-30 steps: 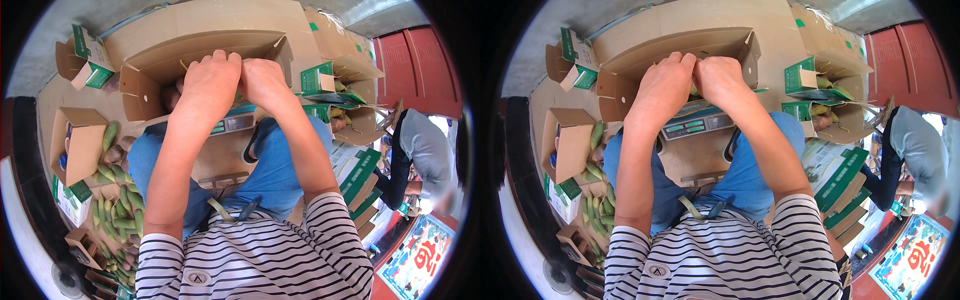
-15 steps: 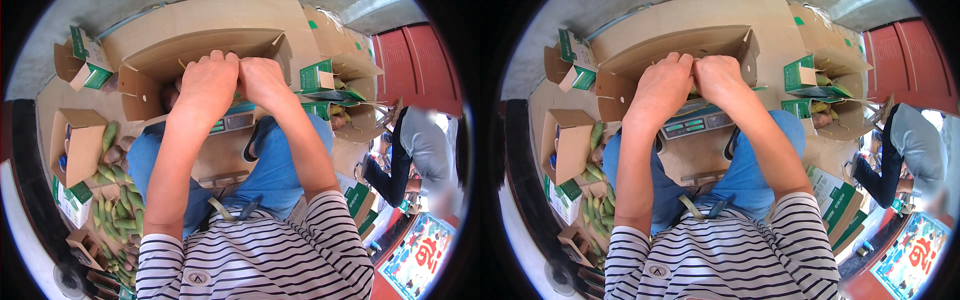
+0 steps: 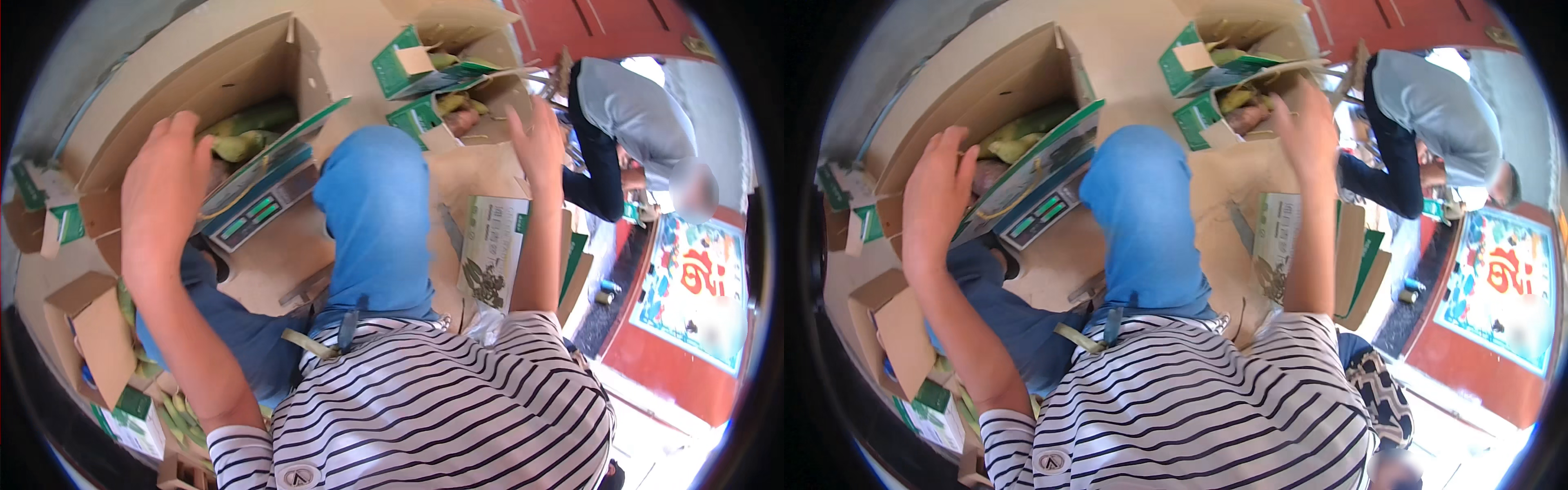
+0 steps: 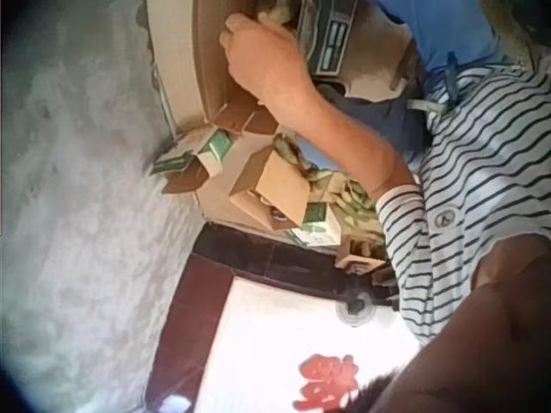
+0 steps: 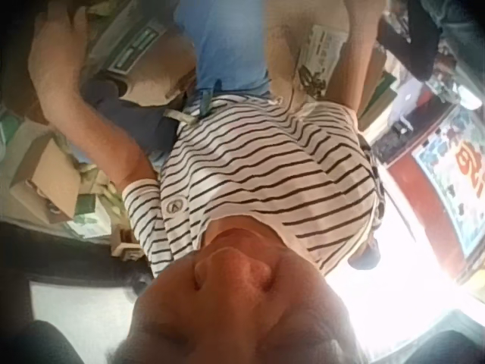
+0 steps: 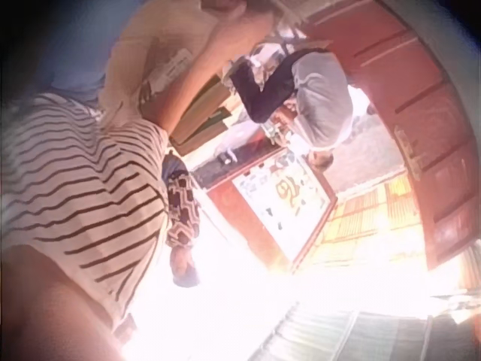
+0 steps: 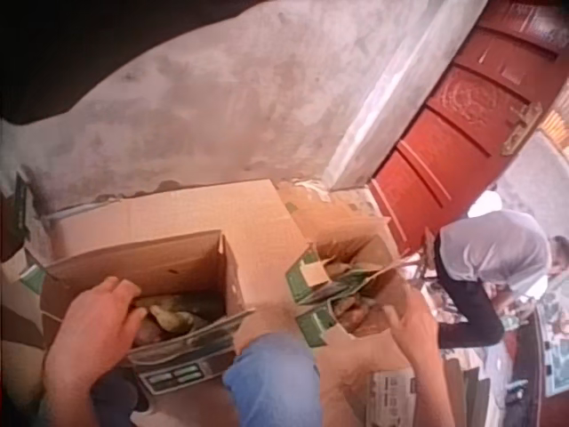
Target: Weighing and packing produce into cardboard boxes.
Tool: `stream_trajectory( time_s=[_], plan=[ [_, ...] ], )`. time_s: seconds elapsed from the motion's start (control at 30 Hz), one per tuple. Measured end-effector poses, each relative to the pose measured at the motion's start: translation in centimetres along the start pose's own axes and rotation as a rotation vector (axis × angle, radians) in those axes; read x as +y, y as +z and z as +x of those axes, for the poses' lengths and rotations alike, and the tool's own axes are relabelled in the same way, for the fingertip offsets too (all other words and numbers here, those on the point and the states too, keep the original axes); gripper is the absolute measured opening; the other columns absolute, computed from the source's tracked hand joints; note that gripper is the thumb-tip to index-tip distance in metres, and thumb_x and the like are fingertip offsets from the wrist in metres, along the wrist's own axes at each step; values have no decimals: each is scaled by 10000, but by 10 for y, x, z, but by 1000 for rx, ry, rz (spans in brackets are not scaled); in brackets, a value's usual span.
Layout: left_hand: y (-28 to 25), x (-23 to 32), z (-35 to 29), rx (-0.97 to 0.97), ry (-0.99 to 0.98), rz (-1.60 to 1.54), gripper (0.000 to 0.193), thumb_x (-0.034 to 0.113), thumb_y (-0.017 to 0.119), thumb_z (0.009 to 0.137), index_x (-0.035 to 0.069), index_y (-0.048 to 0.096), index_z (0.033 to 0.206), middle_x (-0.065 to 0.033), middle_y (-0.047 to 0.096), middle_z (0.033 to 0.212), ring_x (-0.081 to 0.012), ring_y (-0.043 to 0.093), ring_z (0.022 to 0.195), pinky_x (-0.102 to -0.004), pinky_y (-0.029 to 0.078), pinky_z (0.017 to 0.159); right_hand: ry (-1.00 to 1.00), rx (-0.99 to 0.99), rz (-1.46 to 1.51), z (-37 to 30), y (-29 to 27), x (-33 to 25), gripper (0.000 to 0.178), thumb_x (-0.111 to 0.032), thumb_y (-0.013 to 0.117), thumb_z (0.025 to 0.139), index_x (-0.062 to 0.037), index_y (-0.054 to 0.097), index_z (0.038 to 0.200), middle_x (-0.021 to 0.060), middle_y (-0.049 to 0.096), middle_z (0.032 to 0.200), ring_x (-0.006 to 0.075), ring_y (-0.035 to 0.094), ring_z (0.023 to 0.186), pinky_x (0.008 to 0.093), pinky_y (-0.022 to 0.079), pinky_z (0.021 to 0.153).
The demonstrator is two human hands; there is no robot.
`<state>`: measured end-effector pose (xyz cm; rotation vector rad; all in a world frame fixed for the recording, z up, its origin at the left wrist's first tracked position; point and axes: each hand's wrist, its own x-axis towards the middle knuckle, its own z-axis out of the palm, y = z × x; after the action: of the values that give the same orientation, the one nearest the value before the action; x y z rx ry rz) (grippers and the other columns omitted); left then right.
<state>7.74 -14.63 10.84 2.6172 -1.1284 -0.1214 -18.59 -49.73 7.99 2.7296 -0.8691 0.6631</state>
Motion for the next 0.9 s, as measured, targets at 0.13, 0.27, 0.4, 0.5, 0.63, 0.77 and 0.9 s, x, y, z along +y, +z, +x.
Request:
stream_trajectory(
  time_s=[0.13, 0.27, 0.4, 0.5, 0.63, 0.77, 0.9],
  plan=[
    [-5, 11, 1, -56, -29, 23, 254, 179, 516, 946, 1, 539, 1126, -209, 591, 1080, -410, 562, 979, -463, 455, 806, 833, -938, -247, -145, -55, 152, 889, -599, 750, 639, 66, 555, 1196, 283, 581, 1206, 390, 568, 1142, 431, 463, 957],
    [8, 12, 4, -53, 48, -36, 266, 187, 515, 949, -3, 538, 1134, -202, 589, 1094, -407, 566, 973, -454, 457, 809, 1167, -844, -38, -324, -56, 232, 694, -516, 768, 697, 75, 642, 1038, 249, 687, 950, 349, 658, 992, 451, 500, 812],
    [13, 8, 5, -22, 115, -44, 263, 189, 519, 938, -6, 543, 1112, -211, 587, 1072, -412, 560, 990, -471, 454, 813, 894, -714, -30, -359, -49, 206, 528, -459, 704, 799, 11, 666, 1037, 253, 673, 933, 340, 666, 916, 418, 496, 803],
    [11, 1, 6, -4, 165, -15, 295, 203, 503, 953, -6, 538, 1158, -225, 578, 1114, -415, 550, 1019, -456, 446, 844, 975, -710, 140, -335, -41, 207, 456, -419, 638, 860, -5, 658, 1048, 254, 666, 883, 376, 650, 886, 422, 478, 832],
    [24, -15, 12, -5, 235, 16, 343, 222, 486, 980, -7, 516, 1233, -225, 579, 1131, -392, 555, 1038, -422, 438, 874, 1027, -172, -351, -329, -79, 230, 677, -556, 618, 823, -65, 549, 1283, 242, 543, 1282, 386, 496, 1210, 441, 402, 993],
    [24, -15, 13, -160, 33, -71, 386, 236, 491, 995, -12, 494, 1291, -200, 574, 1203, -308, 550, 1138, -370, 412, 959, 1376, -362, -573, -393, -114, 276, 1034, -637, 721, 680, -20, 342, 1419, 251, 282, 1492, 363, 354, 1341, 450, 337, 1078],
    [29, -20, 21, -211, -28, -161, 369, 219, 485, 998, -11, 502, 1286, -179, 575, 1220, -274, 553, 1139, -344, 410, 971, 1574, -358, 390, -420, -126, 291, 839, -561, 727, 744, 5, 502, 1323, 219, 565, 1263, 262, 557, 1147, 354, 438, 953]
  ],
)
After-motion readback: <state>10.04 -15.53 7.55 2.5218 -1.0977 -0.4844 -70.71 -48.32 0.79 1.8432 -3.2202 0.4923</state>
